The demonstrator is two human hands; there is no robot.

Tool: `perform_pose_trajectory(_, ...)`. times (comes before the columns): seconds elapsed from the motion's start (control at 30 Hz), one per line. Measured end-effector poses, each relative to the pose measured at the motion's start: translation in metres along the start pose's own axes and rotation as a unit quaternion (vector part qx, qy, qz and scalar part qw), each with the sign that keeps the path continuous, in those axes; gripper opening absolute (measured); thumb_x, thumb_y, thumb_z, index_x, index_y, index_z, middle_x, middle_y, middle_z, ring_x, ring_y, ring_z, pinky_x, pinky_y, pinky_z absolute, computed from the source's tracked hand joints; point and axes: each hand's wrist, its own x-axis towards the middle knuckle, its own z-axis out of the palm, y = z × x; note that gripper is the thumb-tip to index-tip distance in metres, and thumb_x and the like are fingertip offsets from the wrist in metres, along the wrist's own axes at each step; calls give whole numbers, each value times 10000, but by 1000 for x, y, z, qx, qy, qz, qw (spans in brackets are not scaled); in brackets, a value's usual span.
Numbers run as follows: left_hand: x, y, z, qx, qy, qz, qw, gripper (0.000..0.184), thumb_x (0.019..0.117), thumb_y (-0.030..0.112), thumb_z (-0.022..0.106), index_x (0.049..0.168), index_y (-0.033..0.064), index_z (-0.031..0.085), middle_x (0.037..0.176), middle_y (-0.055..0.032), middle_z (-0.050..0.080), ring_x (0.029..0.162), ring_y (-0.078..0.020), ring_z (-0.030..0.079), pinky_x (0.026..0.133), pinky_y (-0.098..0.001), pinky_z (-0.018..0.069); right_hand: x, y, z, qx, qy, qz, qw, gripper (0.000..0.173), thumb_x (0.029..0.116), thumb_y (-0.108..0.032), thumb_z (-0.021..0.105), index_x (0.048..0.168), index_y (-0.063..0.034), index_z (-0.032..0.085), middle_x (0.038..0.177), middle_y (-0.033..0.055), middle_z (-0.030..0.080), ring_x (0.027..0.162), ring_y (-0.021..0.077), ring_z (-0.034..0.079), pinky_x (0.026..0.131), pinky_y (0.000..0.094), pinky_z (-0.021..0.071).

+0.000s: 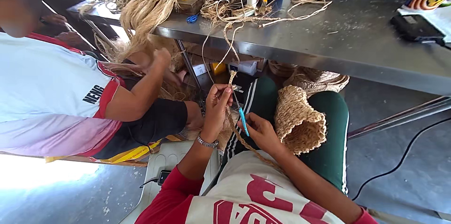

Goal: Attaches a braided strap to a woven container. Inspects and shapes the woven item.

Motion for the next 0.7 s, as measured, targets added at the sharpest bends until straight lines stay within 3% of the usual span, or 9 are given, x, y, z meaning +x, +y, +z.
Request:
perform_pose_trajectory(0.17,-1,-1,3,-16,10,-1,1000,96,1049,176,572,1112,133,629,955,1,628,770,-67,601,702,-205,533,0,-6,0,149,-49,45,987,268,1062,-295,558,1038,-45,654,822,-24,660,744,52,650,730,235,567)
perform_pose_trajectory(0.37,1,-5,-1,-2,12,32,999,111,1041,162,589,1123,115,646,963,-17,637,785,-86,610,719,-226,542,-2,-11,0,401,-106,110,903,324,1098,-281,438,1003,-54,649,796,5,662,731,98,663,731,264,583)
perform_pose_trajectory(0.43,2,-6,-3,18,8,42,999,121,1042,163,589,1134,109,648,981,-22,646,801,-98,626,732,-238,556,-2,-12,0,398,-107,106,905,321,1098,-276,445,1003,-49,653,795,10,665,728,103,667,728,267,585)
perform_pose_trajectory(0.57,3,-2,-8,111,-13,70,991,148,1048,155,576,1163,85,636,965,-33,644,765,-101,621,688,-236,553,-2,-16,-3,265,-83,85,957,278,1091,-255,481,1026,-45,651,810,-14,666,728,84,659,727,258,581)
perform_pose_trajectory(0.7,2,2,-8,157,-32,75,984,152,1042,140,586,1158,60,643,941,-37,646,748,-100,619,670,-234,548,-1,-18,-5,200,-64,86,974,296,1077,-301,511,1024,-47,655,804,-20,659,724,79,653,719,258,577)
